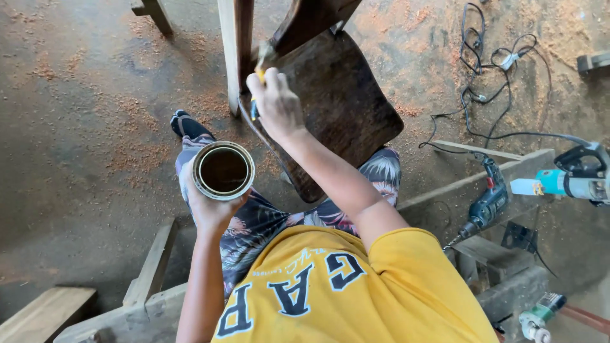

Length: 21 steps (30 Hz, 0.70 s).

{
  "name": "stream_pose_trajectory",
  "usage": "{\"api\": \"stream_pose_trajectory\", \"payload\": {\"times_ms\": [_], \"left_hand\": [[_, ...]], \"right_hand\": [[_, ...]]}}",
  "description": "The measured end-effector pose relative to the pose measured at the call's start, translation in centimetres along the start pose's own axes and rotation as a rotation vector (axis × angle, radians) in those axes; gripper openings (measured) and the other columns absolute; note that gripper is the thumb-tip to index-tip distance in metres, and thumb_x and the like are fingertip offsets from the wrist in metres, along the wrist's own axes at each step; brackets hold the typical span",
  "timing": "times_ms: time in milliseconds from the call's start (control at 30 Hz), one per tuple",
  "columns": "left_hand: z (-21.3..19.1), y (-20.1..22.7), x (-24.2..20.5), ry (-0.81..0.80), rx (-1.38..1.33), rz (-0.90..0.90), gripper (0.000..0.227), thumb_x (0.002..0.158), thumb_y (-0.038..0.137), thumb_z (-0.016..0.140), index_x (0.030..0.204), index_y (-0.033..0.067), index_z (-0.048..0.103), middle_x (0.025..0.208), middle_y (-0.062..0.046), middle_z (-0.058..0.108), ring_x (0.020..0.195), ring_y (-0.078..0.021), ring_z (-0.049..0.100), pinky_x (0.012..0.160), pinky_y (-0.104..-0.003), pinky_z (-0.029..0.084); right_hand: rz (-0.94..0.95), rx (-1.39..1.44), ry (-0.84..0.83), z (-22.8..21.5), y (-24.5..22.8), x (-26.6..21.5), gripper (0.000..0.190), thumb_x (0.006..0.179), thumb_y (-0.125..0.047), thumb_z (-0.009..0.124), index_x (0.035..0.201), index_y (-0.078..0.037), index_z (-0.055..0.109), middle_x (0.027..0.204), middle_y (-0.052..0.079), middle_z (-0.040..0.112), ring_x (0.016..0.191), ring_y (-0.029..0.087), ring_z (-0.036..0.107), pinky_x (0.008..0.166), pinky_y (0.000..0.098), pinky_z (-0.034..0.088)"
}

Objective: The person sits on the floor and applies dark stain to a wooden chair using a paintbrush. They repeatedly dip the brush into a can of stain held in the left hand and brush the stain onto the chair's seat and legs.

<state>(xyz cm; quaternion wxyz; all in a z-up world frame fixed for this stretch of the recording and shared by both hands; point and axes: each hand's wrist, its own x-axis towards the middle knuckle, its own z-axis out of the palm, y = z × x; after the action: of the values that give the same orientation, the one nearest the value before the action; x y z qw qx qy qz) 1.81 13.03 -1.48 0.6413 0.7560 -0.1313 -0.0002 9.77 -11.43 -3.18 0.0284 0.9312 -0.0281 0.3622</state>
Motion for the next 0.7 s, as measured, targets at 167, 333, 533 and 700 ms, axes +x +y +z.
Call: {"api": "stream_pose_trajectory", "payload": {"times_ms": [167,333,533,700], "left_hand": [[-1.0,1.4,-0.7,0.023,0.038,-0.102,0.105,0.058,0.024,0.093,0.146,0.0047,0.038,0.144,-0.017,0.051,0.135,-0.0287,0.052,0.119,-0.039,0.037],[-1.9,2.4,-0.5,0.035,0.029,-0.159,0.106,0.059,0.020,0.089,0.149,0.0062,0.036,0.147,-0.017,0.051,0.137,-0.0292,0.051,0.117,-0.039,0.037],[-2.1,2.1,-0.7,0.042,-0.026,-0.095,0.103,0.059,0.013,0.087,0.147,0.0040,0.034,0.143,-0.018,0.050,0.133,-0.0290,0.052,0.117,-0.039,0.038],[-2.3,3.2,-1.3,0.013,-0.081,-0.093,0.104,0.064,0.024,0.089,0.150,0.0054,0.033,0.147,-0.019,0.050,0.138,-0.0296,0.050,0.119,-0.040,0.037]], "right_hand": [[0.149,0.126,-0.026,-4.4,1.2,4.6,0.009,0.099,-0.009,0.060,0.095,-0.002,0.055,0.096,0.014,0.052,0.084,0.029,0.055,0.058,0.0314,0.059],[0.157,0.285,0.266,-5.7,1.9,6.0,0.012,0.094,0.000,0.064,0.091,-0.004,0.053,0.097,0.011,0.049,0.083,0.026,0.060,0.074,0.0339,0.057],[0.211,0.330,0.054,-4.1,1.0,3.4,0.014,0.093,0.000,0.064,0.095,-0.002,0.051,0.093,0.013,0.047,0.083,0.029,0.056,0.062,0.0373,0.059],[0.289,0.373,0.227,-3.9,1.4,3.6,0.008,0.093,-0.005,0.063,0.097,-0.008,0.058,0.096,0.011,0.047,0.087,0.030,0.056,0.077,0.0399,0.051]]}}
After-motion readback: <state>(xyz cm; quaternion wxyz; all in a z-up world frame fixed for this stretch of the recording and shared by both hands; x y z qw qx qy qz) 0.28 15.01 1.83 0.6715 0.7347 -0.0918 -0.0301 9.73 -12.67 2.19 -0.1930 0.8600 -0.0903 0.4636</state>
